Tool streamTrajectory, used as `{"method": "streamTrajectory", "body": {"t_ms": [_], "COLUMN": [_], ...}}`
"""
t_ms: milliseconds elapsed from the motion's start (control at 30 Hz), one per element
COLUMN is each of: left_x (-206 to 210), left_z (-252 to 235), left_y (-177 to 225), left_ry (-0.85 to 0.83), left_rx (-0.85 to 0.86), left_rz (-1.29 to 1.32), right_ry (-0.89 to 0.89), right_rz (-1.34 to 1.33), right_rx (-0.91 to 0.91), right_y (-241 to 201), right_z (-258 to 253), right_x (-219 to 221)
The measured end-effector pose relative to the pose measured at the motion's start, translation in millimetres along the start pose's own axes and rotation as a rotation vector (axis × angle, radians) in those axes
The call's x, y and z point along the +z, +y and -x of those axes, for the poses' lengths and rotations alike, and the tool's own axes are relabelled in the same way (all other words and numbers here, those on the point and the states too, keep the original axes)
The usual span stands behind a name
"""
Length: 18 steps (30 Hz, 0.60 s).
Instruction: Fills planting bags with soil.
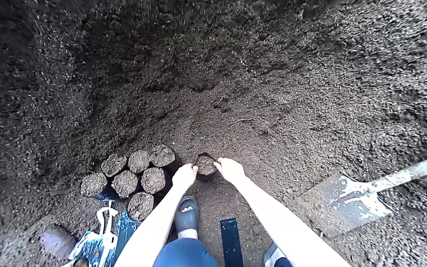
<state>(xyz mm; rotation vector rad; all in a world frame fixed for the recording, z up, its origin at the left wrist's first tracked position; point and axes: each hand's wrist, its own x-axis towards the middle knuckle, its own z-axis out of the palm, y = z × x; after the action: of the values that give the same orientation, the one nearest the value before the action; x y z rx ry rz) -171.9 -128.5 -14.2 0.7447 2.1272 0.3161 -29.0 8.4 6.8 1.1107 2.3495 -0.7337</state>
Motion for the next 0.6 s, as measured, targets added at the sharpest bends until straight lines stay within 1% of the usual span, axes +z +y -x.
{"method": "streamTrajectory", "body": {"t_ms": [67,100,133,167,233,333,433,533,600], "left_x": [6.4,9.1,13.0,17.9,28.2,34.6,44.4,38.1,29.1], "left_z": [-0.3,-0.7,-0.9,0.3,2.2,1.8,6.0,8.2,3.6], "left_y": [-13.2,-17.9,-20.0,-17.8,-6.3,9.1,6.6,4.0,-1.8], "left_ry": [-0.029,-0.083,-0.155,-0.218,-0.274,-0.243,-0.178,-0.208,-0.213], "left_rx": [-0.031,-0.056,-0.081,-0.104,-0.130,-0.103,-0.076,-0.027,0.069], "left_rz": [0.145,0.194,0.229,0.269,0.375,0.536,0.606,0.512,0.339], "right_ry": [0.103,0.152,0.151,0.087,-0.062,-0.143,-0.183,-0.251,-0.281], "right_rz": [-0.006,-0.006,-0.004,0.022,0.114,0.216,0.268,0.273,0.205], "right_rx": [-0.079,-0.169,-0.271,-0.354,-0.430,-0.384,-0.337,-0.306,-0.338], "right_y": [5.3,9.5,12.3,11.8,4.2,-6.2,-13.1,-18.5,-13.5], "right_z": [10.0,12.1,12.8,12.6,8.3,2.8,8.0,8.9,4.5], "right_x": [-0.6,1.9,5.5,7.8,12.8,24.5,36.2,32.4,17.6]}}
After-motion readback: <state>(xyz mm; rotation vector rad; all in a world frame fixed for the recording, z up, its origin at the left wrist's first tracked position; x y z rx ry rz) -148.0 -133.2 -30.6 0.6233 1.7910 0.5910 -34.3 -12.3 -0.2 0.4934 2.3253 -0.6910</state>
